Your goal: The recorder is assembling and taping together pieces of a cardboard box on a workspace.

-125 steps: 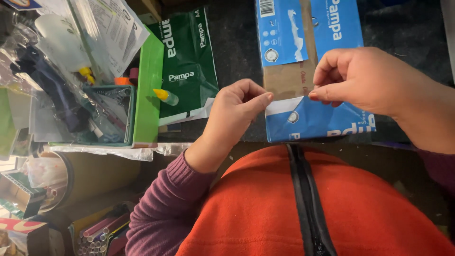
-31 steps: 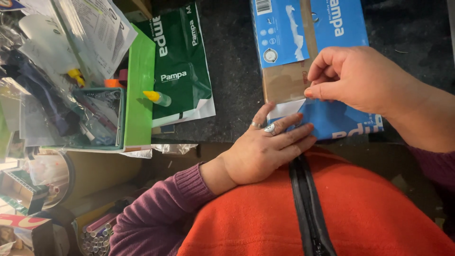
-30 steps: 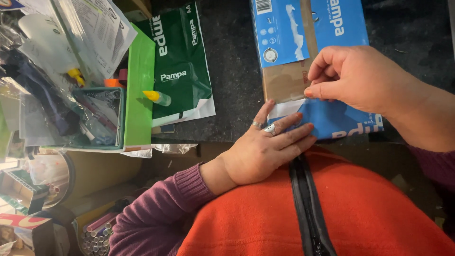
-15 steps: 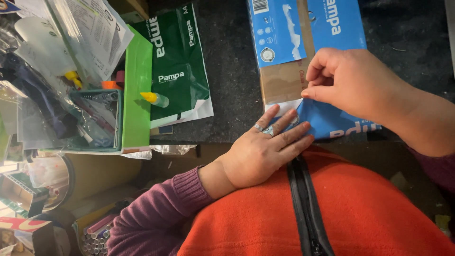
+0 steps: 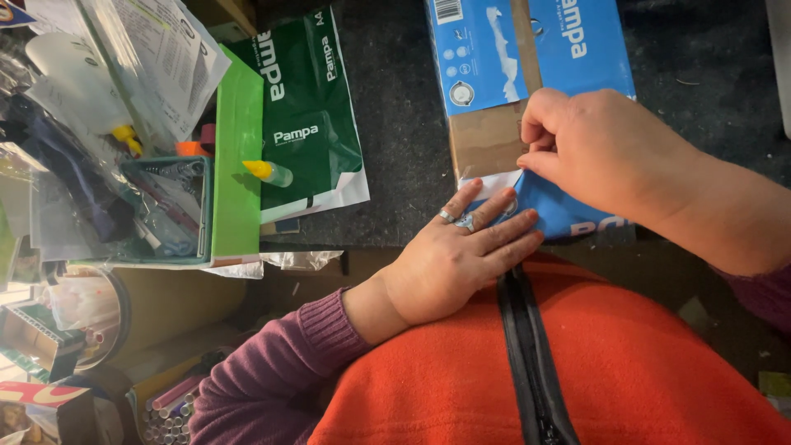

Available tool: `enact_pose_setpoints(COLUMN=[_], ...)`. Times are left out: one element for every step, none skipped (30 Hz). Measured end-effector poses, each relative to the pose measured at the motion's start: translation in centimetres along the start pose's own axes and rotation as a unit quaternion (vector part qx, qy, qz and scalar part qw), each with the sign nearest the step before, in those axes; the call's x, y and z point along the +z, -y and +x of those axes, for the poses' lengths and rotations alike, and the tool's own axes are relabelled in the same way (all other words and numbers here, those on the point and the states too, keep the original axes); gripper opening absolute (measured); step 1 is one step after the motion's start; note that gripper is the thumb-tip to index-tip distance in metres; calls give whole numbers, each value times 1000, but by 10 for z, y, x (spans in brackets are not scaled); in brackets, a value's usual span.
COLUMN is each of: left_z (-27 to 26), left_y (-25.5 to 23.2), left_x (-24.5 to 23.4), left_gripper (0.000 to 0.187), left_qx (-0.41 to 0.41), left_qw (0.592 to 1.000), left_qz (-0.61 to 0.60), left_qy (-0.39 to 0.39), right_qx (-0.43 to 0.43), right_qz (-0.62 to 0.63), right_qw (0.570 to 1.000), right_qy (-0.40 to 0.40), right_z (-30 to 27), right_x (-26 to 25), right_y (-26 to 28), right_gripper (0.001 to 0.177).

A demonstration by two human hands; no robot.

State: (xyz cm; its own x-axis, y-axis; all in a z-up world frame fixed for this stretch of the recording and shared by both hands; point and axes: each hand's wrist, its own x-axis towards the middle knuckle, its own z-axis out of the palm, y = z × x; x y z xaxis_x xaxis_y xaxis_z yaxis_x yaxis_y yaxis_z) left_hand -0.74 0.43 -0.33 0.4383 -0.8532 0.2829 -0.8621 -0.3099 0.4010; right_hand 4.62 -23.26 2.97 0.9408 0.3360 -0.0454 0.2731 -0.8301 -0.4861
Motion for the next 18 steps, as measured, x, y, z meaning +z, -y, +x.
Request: enact_pose_setpoints(left_z=[1,1,2,1,1,1,0,0,0,0,0,0,1,1,1,2,2,3], left_y=[0,0,-1,0,0,0,0,0,1,1,1,2,2,2,2,2,2,3], left_x=[-1,-2,-2,-2,-1,-1,0,0,1,1,1,1,0,-1,-2,-3,-4,-4], left_gripper=[47,49,51,51,50,49,49,48,47,47,47,48,48,48,49,49,49,50], left_qx=[0,3,6,6,7,8,8,8,8,8,9,10,9,10,10,10,13,16], left_qw=[1000,1000,1000,1000,1000,1000,1000,1000,1000,1000,1000,1000,1000,1000,1000,1000,1000,1000], left_qz=[0,-2,-4,-5,-1,2,2,3,3,3,0,-2,-3,-11,-18,-18,-19,-19], left_qy=[0,3,5,5,3,0,0,-3,-5,-5,-5,-4,-4,-2,0,0,0,0], right_qx=[0,-4,-7,-7,-1,6,6,6,6,7,1,-6,-5,-4,-3,-2,-30,-58], right_qz=[0,-5,-10,-10,-17,-25,-25,-36,-46,-47,-43,-39,-39,-22,-5,-5,1,5], right_qw=[1000,1000,1000,1000,1000,1000,1000,999,999,999,999,999,999,999,999,999,998,996], right_qy=[0,-1,-3,-3,4,11,11,10,8,8,-5,-18,-17,-25,-32,-32,-51,-71], right_z=[-1,-1,-2,-2,-3,-3,-4,-4,-5,-6,-7,-8,-7,-7,-7,-9,-11,-12], right_x=[0,0,0,0,0,0,1,2,3,4,5,7,5,4,3,3,3,2], right_y=[0,1,1,3,4,6,5,5,4,0,-5,-10,-10,-10,-11,-13,-15,-18], right_gripper=[23,23,23,23,23,24,24,24,25,25,26,26,26,27,27,27,25,23])
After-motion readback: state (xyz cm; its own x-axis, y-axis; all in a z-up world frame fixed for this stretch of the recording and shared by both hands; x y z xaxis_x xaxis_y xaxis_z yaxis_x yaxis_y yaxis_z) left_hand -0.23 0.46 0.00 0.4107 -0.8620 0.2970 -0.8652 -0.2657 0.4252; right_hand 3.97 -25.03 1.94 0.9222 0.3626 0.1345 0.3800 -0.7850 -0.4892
